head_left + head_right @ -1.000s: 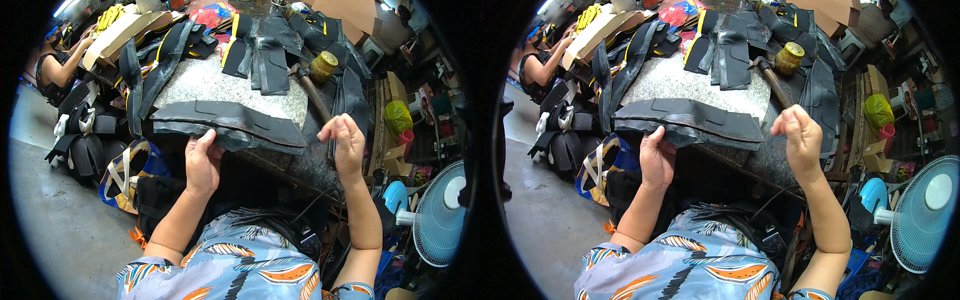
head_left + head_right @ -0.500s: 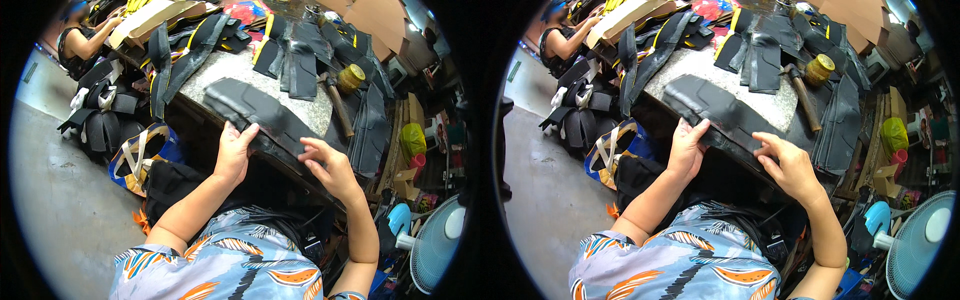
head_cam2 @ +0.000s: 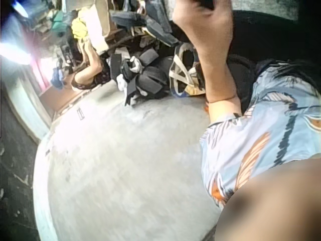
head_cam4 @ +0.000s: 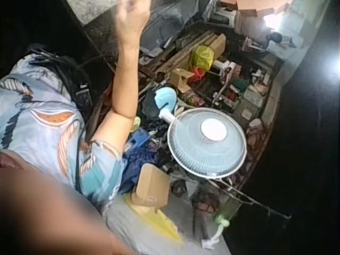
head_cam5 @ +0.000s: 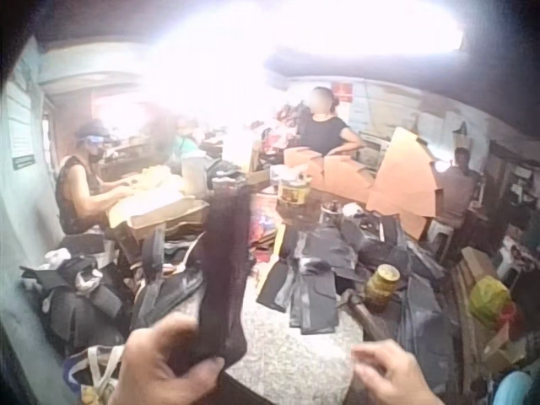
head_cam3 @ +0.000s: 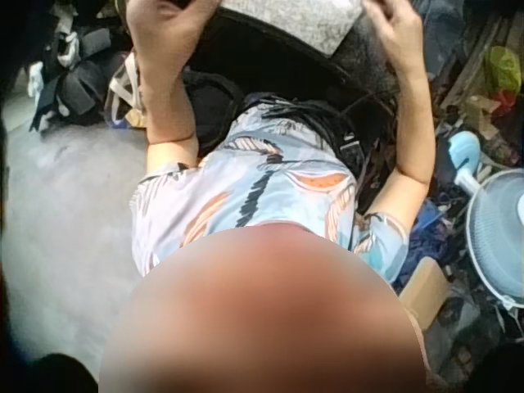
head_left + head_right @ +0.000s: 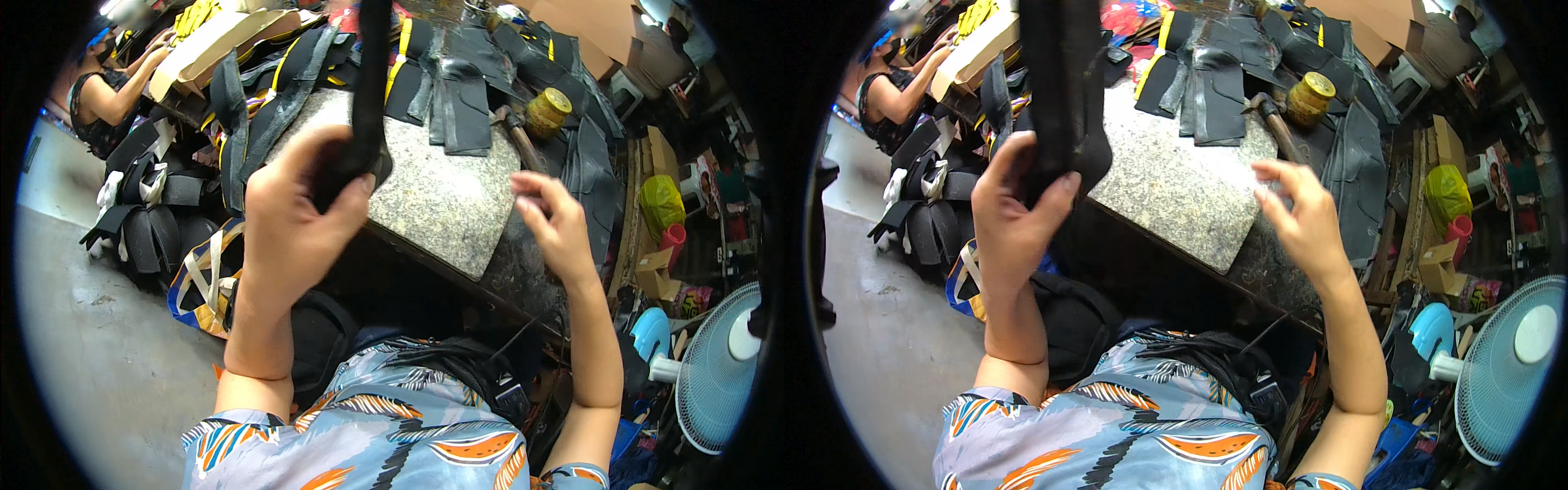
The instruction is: The person applies adhesive to black strap pieces, presses them together, trims excess with scissors, and uses a hammer to flatten seams. The person repeats these steps on multiple strap sections.
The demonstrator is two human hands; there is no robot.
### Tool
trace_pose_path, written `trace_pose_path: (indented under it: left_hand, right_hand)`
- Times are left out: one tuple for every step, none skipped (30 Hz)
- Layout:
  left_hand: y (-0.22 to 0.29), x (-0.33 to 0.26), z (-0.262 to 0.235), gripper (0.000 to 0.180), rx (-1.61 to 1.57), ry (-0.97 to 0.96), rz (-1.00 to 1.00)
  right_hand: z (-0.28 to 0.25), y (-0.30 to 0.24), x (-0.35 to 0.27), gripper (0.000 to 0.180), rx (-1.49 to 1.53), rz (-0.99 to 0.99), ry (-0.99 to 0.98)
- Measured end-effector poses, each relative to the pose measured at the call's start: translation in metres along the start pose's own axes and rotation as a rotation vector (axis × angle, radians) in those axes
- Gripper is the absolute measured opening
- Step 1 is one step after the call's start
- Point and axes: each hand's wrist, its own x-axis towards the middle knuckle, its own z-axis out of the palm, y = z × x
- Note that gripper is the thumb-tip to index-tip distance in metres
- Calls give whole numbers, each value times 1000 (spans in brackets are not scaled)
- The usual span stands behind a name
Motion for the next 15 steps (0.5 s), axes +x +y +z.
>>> trace_pose_path:
  left_hand:
    - [4, 2, -1, 39, 420, -192, 93]
    - [1, 2, 9, 33, 608, -225, 317]
    - [-6, -1, 25, 29, 722, -313, 323]
    - [-17, -5, 44, 24, 836, -375, 314]
    - [-27, -12, 58, 20, 849, -382, 345]
    - [-39, -20, 70, 17, 890, -469, 299]
    - [-49, -29, 78, 18, 861, -387, 345]
    - [-56, -38, 83, 18, 869, -444, 270]
    - [-63, -45, 86, 21, 864, -369, 302]
    - [-67, -50, 87, 22, 851, -342, 330]
    - [-70, -52, 86, 23, 841, -334, 342]
    - [-70, -53, 85, 25, 830, -308, 353]
    - [-69, -52, 84, 29, 819, -331, 353]
    - [-68, -50, 84, 30, 821, -358, 358]
    - [-66, -48, 84, 30, 821, -373, 364]
  right_hand:
    - [-1, 9, 11, 36, -107, 14, 35]
    - [-1, 19, 22, 38, -206, -19, 77]
    - [2, 29, 33, 41, -267, 39, 98]
    - [6, 39, 42, 44, -327, 165, 114]
    - [8, 47, 49, 49, -415, 201, 106]
    - [9, 55, 53, 50, -494, 135, 116]
    - [11, 61, 55, 51, -580, 158, 112]
    - [13, 66, 56, 52, -658, 147, 104]
    - [13, 70, 57, 49, -749, 149, 81]
    - [13, 73, 57, 48, -752, 249, 63]
    - [13, 75, 58, 47, -745, 288, 47]
    - [13, 77, 59, 46, -735, 299, 59]
    - [12, 78, 59, 48, -707, 328, 30]
    - [10, 77, 60, 48, -636, 326, 41]
    - [9, 76, 59, 47, -573, 310, 87]
